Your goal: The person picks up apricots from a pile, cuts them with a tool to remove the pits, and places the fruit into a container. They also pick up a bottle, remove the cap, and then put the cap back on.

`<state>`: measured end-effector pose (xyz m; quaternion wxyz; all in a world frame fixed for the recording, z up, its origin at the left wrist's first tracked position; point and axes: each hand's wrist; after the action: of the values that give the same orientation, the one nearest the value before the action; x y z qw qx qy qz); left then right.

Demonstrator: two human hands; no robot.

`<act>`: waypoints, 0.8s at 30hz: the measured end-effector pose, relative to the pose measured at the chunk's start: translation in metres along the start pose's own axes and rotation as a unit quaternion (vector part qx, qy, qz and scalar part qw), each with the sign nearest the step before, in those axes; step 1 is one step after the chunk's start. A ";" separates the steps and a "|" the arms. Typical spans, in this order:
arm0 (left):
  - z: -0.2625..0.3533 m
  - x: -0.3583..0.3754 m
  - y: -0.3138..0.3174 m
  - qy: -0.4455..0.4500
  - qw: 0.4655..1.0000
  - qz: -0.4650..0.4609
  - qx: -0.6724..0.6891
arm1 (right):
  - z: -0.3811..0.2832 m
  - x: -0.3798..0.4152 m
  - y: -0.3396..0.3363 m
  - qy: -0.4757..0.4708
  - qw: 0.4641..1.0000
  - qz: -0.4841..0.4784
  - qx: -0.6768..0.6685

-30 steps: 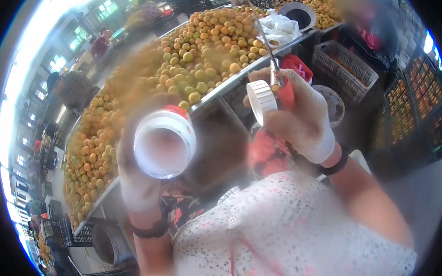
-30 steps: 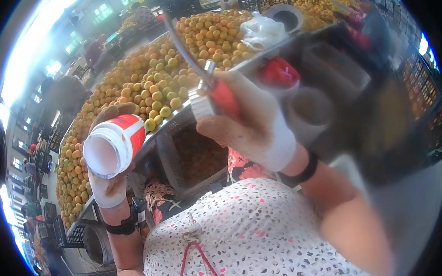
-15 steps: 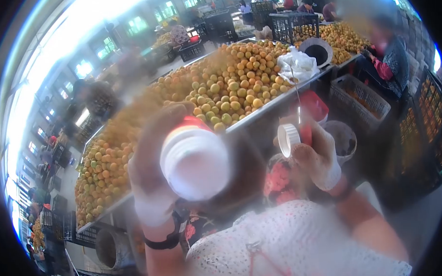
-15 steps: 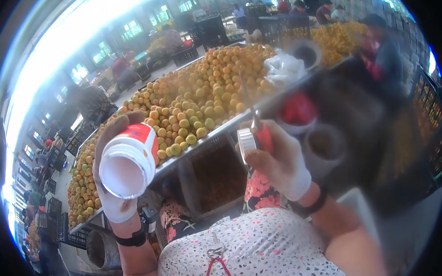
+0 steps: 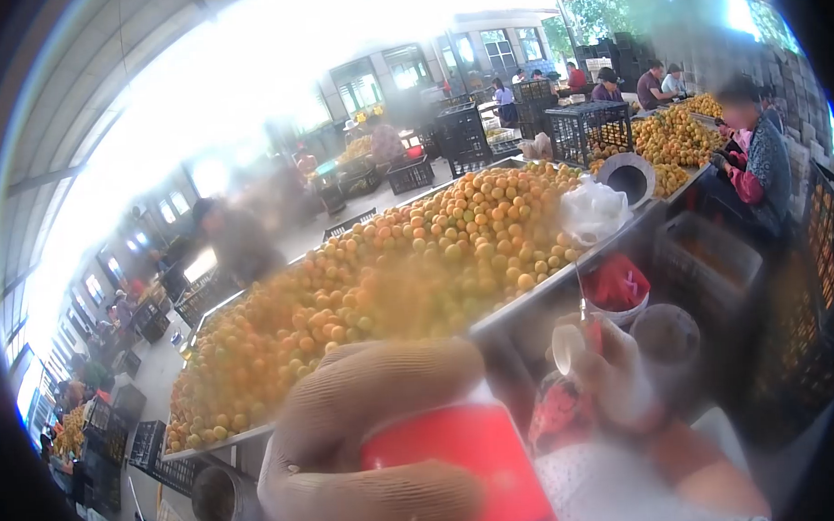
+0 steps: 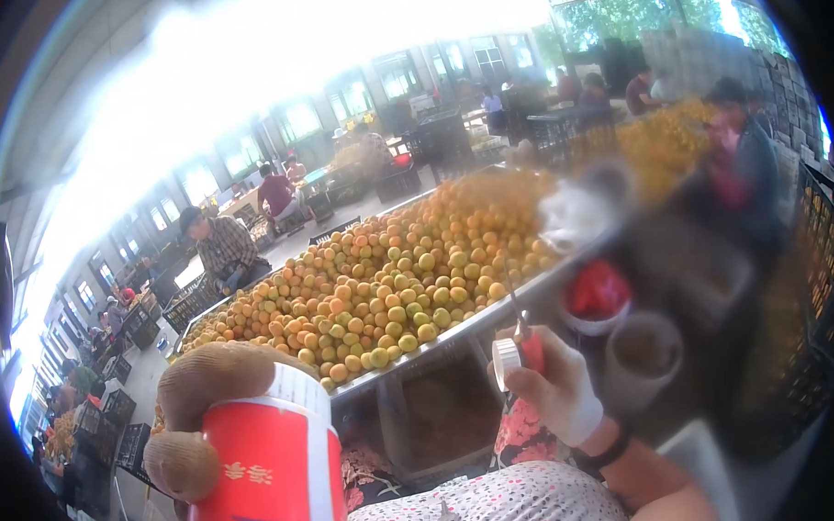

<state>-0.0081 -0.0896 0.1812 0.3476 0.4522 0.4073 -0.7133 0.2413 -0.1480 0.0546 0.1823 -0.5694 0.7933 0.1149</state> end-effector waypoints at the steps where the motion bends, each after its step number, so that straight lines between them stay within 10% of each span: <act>1: 0.001 -0.001 0.002 0.002 1.000 0.001 -0.001 | 0.000 0.001 0.000 0.003 1.000 -0.002 -0.011; 24: 0.007 -0.002 0.030 -0.004 0.997 0.074 -0.025 | -0.002 -0.002 -0.006 0.023 0.999 0.005 -0.026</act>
<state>0.0163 -0.1089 0.1769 0.4126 0.4692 0.3891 -0.6769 0.2477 -0.1491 0.0580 0.1490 -0.5721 0.7971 0.1233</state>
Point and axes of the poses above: each hand's wrist, its own x-axis away from the middle knuckle, its own y-axis out of the palm, z = x × y, and after that the axes turned 10 degrees about x, right-handed
